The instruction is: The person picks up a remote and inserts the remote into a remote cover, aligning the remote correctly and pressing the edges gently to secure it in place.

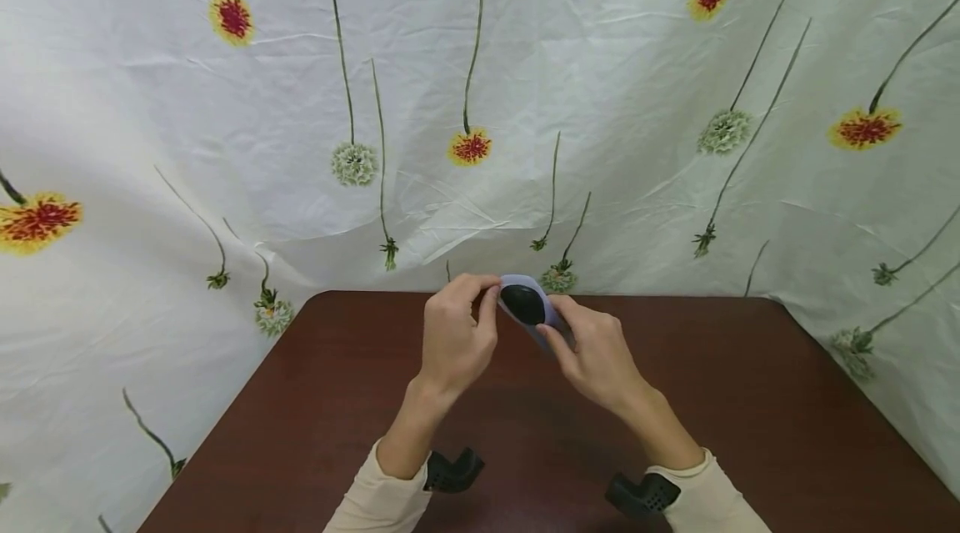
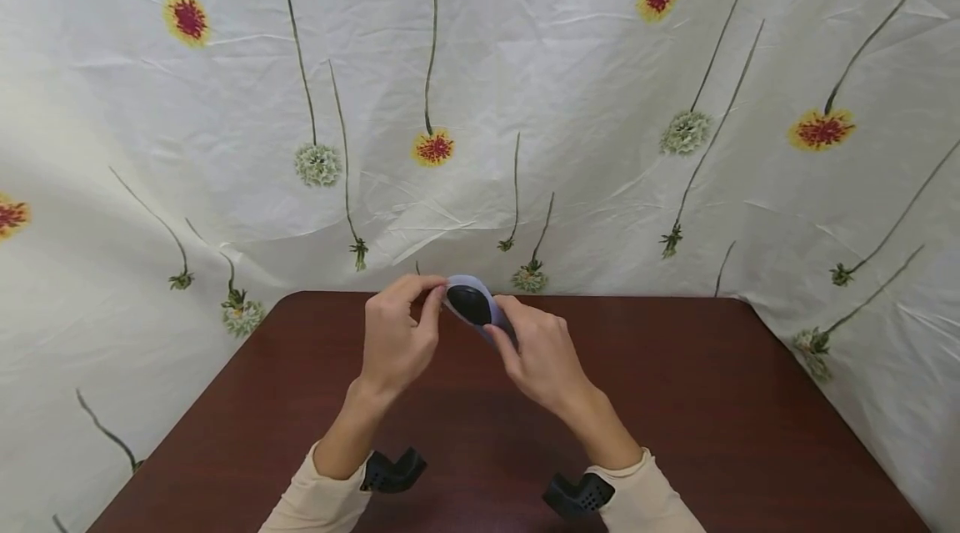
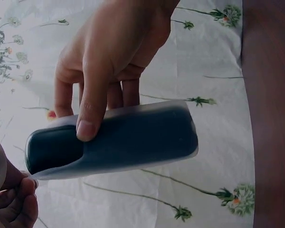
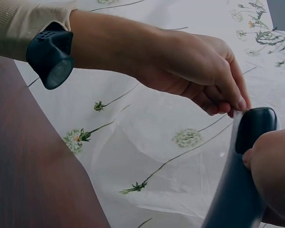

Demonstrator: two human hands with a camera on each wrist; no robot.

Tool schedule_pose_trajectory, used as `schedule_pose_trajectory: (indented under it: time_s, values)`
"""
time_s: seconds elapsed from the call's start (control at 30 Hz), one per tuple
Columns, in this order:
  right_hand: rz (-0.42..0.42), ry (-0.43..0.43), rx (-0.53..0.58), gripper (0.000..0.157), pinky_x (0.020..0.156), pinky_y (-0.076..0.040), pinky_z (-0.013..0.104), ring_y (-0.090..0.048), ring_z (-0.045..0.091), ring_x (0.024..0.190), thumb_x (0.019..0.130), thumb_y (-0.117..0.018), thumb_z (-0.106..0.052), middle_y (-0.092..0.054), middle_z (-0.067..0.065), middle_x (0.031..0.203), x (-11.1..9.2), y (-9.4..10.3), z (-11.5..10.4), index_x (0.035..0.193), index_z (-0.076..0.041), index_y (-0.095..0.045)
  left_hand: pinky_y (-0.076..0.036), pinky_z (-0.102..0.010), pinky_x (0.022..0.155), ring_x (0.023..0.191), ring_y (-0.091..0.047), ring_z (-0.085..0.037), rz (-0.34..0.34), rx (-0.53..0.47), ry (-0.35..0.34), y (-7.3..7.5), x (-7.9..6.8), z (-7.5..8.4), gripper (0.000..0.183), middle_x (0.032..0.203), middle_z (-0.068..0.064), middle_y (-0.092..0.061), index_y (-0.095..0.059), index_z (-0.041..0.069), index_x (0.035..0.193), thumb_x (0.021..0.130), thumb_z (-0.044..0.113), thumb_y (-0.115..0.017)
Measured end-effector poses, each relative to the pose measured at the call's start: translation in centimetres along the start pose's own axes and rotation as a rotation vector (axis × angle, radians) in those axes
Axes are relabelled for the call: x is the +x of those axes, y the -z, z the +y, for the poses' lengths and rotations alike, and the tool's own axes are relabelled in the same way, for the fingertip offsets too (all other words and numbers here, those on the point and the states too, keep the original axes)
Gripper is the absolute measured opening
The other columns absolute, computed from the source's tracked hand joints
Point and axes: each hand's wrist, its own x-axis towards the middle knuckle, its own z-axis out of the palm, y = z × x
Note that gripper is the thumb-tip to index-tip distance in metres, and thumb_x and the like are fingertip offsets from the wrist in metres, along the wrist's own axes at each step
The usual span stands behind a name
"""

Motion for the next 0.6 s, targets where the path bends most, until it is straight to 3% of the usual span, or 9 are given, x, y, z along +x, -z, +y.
schedule_pose_trajectory:
  time_s: [0.17,0.4,0.6]
  values:
    - [0.087,-0.003,-0.070,0.031,0.058,-0.059,0.041,-0.074,0.028,0.074,0.087,-0.081,-0.003,-0.075,0.017,0.096,-0.1,-0.3,-0.1,0.114,0.004,-0.068,-0.050,-0.029,0.054,0.067,-0.063,-0.019,0.037,0.029,-0.036,-0.7,-0.4,0.6,0.009,0.089,-0.013,-0.070,-0.076,-0.006,0.101,0.095,-0.006,-0.069]
    - [0.111,-0.041,0.075,0.029,0.056,-0.057,0.025,-0.074,0.019,0.072,0.088,-0.080,0.002,-0.075,0.013,0.095,0.0,-0.4,0.1,0.115,0.002,-0.069,-0.048,-0.029,0.051,0.068,-0.062,-0.019,0.067,-0.005,-0.057,-1.3,-0.5,0.9,0.016,0.094,-0.014,-0.069,-0.076,-0.007,0.110,0.094,-0.005,-0.072]
    - [0.098,-0.084,0.169,0.028,0.060,-0.058,0.024,-0.076,0.021,0.083,0.089,-0.079,0.001,-0.076,0.013,0.098,0.1,-0.2,-0.1,0.116,0.002,-0.069,-0.049,-0.032,0.053,0.075,-0.064,-0.018,0.038,-0.068,-0.043,-1.1,-0.4,0.5,0.019,0.094,-0.010,-0.069,-0.077,-0.005,0.112,0.093,-0.002,-0.074]
